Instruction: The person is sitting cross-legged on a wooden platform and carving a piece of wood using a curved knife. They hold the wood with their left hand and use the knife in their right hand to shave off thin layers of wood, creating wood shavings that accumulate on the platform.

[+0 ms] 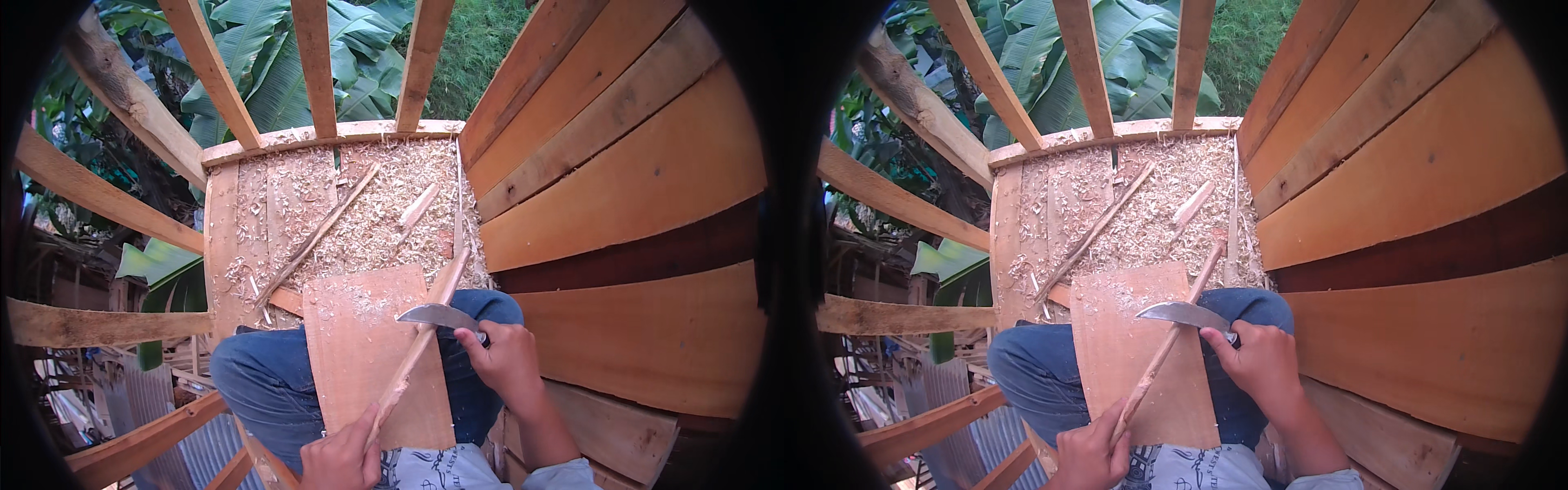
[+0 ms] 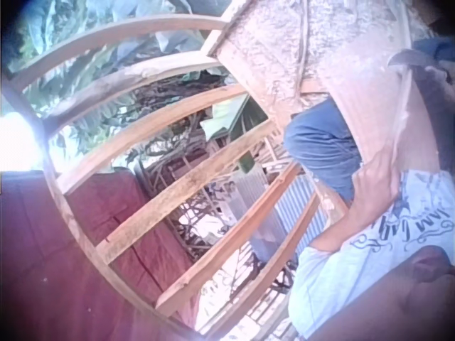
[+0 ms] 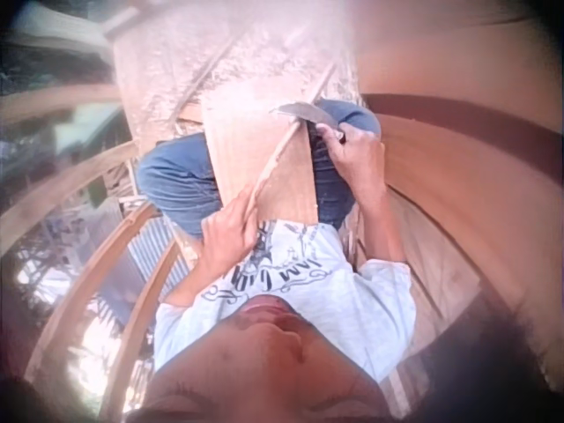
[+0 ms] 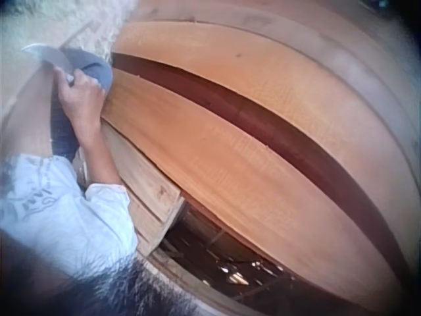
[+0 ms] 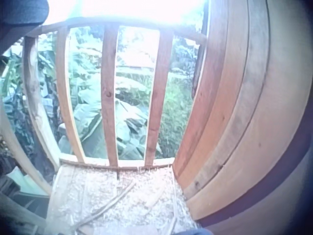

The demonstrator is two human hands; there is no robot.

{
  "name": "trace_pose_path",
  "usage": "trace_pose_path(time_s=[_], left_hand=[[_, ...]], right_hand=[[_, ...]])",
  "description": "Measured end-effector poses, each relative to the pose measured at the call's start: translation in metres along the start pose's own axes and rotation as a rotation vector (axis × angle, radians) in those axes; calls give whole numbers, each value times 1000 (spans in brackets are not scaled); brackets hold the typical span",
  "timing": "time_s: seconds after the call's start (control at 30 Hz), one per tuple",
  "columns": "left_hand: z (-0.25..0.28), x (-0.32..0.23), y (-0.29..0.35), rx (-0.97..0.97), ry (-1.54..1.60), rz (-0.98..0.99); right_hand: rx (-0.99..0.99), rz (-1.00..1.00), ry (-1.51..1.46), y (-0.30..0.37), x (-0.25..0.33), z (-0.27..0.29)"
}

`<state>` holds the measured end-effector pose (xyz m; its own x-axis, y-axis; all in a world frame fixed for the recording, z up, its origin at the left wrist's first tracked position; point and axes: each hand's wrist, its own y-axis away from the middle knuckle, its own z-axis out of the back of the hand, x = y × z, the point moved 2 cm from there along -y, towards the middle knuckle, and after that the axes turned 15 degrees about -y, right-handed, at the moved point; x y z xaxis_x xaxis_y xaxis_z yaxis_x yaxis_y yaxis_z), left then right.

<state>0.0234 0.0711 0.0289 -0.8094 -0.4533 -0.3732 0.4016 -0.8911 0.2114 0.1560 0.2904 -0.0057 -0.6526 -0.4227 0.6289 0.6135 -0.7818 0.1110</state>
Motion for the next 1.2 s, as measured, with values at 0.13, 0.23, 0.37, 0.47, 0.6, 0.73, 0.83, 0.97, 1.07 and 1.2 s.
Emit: trace_pose_path(time_s=[0.13, 0.23, 0.37, 0.47, 0.6, 0.73, 0.83, 0.97, 1.07, 1.2], left_hand=[[5, -2, 3, 59, 111, 9], [4, -2, 6, 26, 98, 3], [3, -2, 5, -24, 102, 1], [2, -4, -2, -26, 35, -30], [-3, 1, 4, -41, 55, 10], [0, -4, 3, 26, -9, 9], [3, -6, 1, 40, 28, 6], [-3, -4, 11, 1, 90, 5], [-2, -1, 10, -49, 83, -4], [4, -5, 3, -83, 118, -17]], right_hand=[[83, 92, -9, 24, 16, -9], [-3, 133, 16, 2, 0, -1], [-22, 22, -21, 0, 1, -1], [221, 186, -64, 32, 30, -14], [-21, 133, -25, 7, 2, -9], [-17, -80, -108, 3, -10, 2], [157, 120, -41, 29, 13, -8], [11, 172, -59, 7, -12, -7], [-47, 0, -73, -5, -24, 2], [228, 166, -112, 22, 17, -15]])
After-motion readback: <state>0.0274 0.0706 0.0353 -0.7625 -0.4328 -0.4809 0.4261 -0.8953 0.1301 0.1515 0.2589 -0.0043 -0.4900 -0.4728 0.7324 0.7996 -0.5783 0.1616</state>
